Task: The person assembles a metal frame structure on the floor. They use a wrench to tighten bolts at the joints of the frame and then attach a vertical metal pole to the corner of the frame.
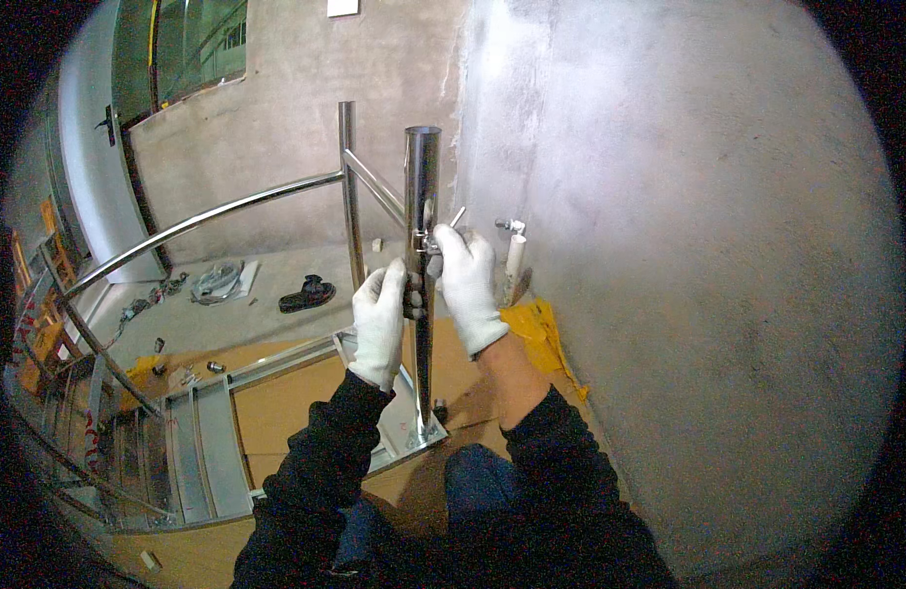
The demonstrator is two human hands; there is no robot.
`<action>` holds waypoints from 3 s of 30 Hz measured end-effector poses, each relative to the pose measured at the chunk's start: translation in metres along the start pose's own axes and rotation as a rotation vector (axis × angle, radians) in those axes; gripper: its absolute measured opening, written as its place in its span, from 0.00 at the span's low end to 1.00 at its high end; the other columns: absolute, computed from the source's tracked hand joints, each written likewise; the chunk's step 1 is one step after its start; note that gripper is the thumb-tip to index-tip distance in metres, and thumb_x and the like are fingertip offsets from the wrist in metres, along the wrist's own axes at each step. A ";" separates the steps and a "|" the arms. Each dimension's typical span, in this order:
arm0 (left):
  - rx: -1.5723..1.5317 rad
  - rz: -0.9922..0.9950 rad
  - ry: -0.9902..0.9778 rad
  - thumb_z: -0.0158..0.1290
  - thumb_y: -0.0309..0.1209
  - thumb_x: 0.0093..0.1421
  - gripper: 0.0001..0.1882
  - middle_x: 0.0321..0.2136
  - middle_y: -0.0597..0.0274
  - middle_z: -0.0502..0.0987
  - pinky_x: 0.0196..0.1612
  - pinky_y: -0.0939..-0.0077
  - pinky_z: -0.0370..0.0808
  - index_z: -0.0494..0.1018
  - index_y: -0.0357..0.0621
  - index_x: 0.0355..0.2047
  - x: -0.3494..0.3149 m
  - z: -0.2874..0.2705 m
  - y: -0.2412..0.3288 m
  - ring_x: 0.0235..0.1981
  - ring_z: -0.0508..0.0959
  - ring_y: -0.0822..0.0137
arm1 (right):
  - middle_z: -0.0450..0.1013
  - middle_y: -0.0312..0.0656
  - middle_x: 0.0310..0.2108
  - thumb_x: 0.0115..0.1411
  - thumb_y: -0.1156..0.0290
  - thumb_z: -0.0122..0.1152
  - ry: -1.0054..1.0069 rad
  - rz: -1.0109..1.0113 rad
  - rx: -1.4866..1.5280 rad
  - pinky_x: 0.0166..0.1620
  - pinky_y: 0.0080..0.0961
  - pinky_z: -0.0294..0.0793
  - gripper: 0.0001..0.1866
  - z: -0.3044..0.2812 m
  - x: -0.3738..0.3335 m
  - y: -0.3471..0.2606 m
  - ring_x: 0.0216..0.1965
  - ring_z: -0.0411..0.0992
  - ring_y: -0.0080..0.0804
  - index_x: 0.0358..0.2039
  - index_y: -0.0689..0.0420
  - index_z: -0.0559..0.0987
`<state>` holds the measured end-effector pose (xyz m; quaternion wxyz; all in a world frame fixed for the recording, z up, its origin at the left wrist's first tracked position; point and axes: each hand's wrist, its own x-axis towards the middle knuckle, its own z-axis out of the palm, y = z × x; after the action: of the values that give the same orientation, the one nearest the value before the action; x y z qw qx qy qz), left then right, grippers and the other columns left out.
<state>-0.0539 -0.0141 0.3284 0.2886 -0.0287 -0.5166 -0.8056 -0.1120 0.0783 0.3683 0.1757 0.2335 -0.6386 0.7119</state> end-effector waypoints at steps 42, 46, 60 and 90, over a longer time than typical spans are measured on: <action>0.160 -0.512 0.422 0.46 0.43 0.66 0.18 0.24 0.65 0.71 0.28 0.75 0.74 0.72 0.38 0.34 -0.052 -0.181 -0.132 0.23 0.71 0.74 | 0.74 0.39 0.26 0.60 0.56 0.56 0.068 0.845 -0.280 0.29 0.21 0.69 0.18 -0.234 -0.068 0.259 0.26 0.72 0.25 0.35 0.61 0.76; 0.244 -0.640 0.538 0.48 0.43 0.65 0.16 0.21 0.67 0.69 0.25 0.75 0.71 0.70 0.41 0.31 -0.115 -0.249 -0.160 0.21 0.69 0.74 | 0.74 0.42 0.24 0.56 0.58 0.59 0.030 0.934 -0.519 0.31 0.25 0.72 0.17 -0.237 -0.133 0.331 0.25 0.72 0.29 0.34 0.62 0.78; 0.632 -0.709 0.543 0.47 0.40 0.66 0.16 0.25 0.68 0.73 0.27 0.82 0.68 0.73 0.36 0.36 -0.220 -0.277 -0.165 0.24 0.69 0.76 | 0.71 0.47 0.43 0.55 0.73 0.51 -0.952 0.430 -1.275 0.47 0.40 0.73 0.13 -0.114 -0.216 0.453 0.45 0.72 0.48 0.40 0.47 0.78; 0.805 -0.414 0.465 0.48 0.42 0.62 0.20 0.19 0.58 0.75 0.26 0.72 0.69 0.72 0.35 0.24 -0.237 -0.307 -0.187 0.20 0.73 0.67 | 0.75 0.41 0.32 0.61 0.78 0.52 -0.245 -0.031 0.461 0.30 0.20 0.75 0.06 -0.033 -0.019 0.002 0.30 0.76 0.26 0.39 0.60 0.73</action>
<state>0.1275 -0.1152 -0.0484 0.2183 0.3680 -0.7030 -0.5680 -0.1002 0.1114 0.3537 0.0501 0.3618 -0.4722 0.8023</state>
